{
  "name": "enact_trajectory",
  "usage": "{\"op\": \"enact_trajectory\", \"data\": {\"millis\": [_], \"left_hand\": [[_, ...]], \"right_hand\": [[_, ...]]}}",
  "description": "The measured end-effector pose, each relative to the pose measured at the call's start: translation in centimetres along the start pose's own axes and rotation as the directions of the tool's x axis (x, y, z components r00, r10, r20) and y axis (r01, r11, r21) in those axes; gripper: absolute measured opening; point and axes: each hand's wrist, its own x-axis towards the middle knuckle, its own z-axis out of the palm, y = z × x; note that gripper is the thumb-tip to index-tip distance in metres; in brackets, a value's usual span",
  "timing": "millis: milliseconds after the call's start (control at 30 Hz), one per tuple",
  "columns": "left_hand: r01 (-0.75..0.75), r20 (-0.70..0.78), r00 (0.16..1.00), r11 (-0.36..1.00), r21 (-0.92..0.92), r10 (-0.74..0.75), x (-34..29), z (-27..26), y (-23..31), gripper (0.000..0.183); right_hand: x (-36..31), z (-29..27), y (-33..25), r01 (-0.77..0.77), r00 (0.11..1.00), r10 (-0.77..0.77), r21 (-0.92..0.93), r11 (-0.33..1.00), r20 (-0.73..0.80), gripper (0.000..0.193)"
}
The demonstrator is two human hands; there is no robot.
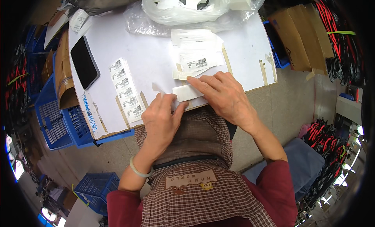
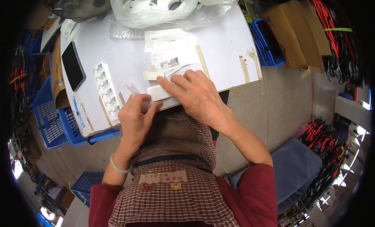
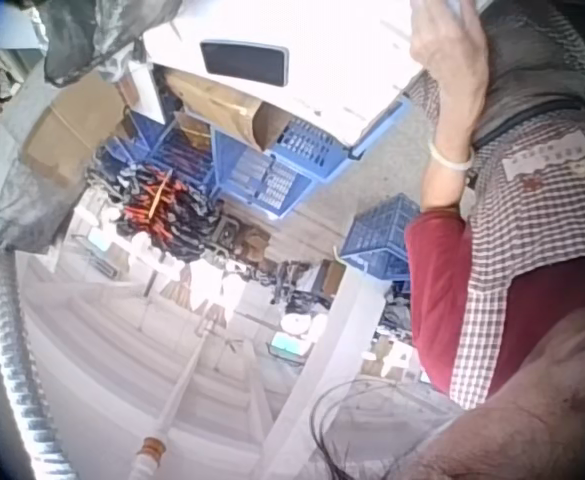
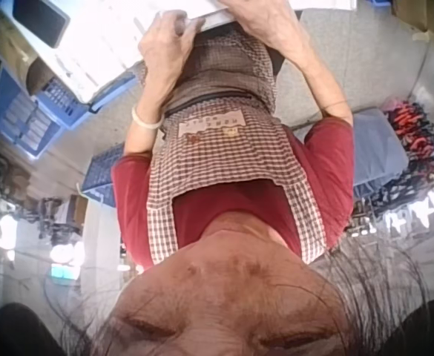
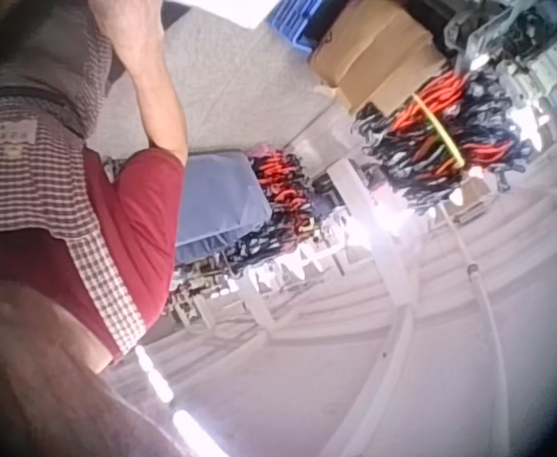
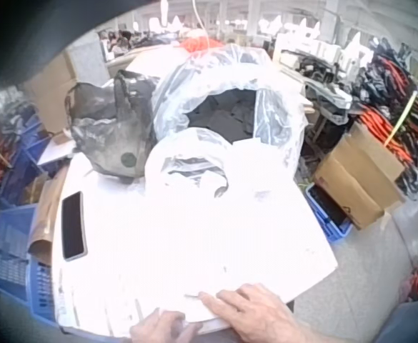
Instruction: The person stands at a workbench in a factory setting and repeatedly applies white adhesive labels to a stack of white rectangular objects. They peel each label from a roll, align it on the object, and smooth it down with their fingers. The process is repetitive and involves handling the labels and objects one at a time.
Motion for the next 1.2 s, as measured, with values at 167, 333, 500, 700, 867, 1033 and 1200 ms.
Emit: {"op": "enact_trajectory", "data": {"millis": [167,333,500,700,867,1033,1200], "left_hand": [[0.455,0.251,0.884,0.851,-0.262,-0.395,2.1,-1.7,0.1,0.025],[0.402,0.282,0.891,0.907,-0.128,-0.355,3.0,-0.9,-0.2,0.035],[0.394,0.272,0.894,0.913,-0.103,-0.355,3.0,-0.7,-0.3,0.035],[0.463,0.345,0.851,0.876,-0.137,-0.396,3.0,-0.7,-0.9,0.027],[0.497,0.385,0.822,0.859,-0.123,-0.420,3.4,-1.4,-0.4,0.024],[0.523,0.405,0.807,0.839,-0.150,-0.431,3.3,-1.6,-0.5,0.025],[0.509,0.399,0.816,0.847,-0.152,-0.418,3.5,-1.7,-0.3,0.025]], "right_hand": [[-0.2,0.2,0.1,-0.008,1.000,0.008,-0.007,1.000,0.010,0.063],[-0.3,0.4,0.4,0.036,0.999,-0.037,-0.027,0.999,-0.027,0.060],[0.0,-2.0,0.1,-0.247,0.956,0.294,0.605,0.757,0.021,0.027],[1.0,-0.2,-0.3,-0.471,0.851,0.479,0.720,0.509,0.218,0.010],[1.5,0.4,-0.2,-0.475,0.861,0.470,0.639,0.604,0.196,0.010],[1.5,0.8,-0.3,-0.454,0.871,0.467,0.616,0.644,0.154,0.011],[1.6,0.9,-0.3,-0.422,0.890,0.441,0.582,0.695,0.120,0.009]]}}
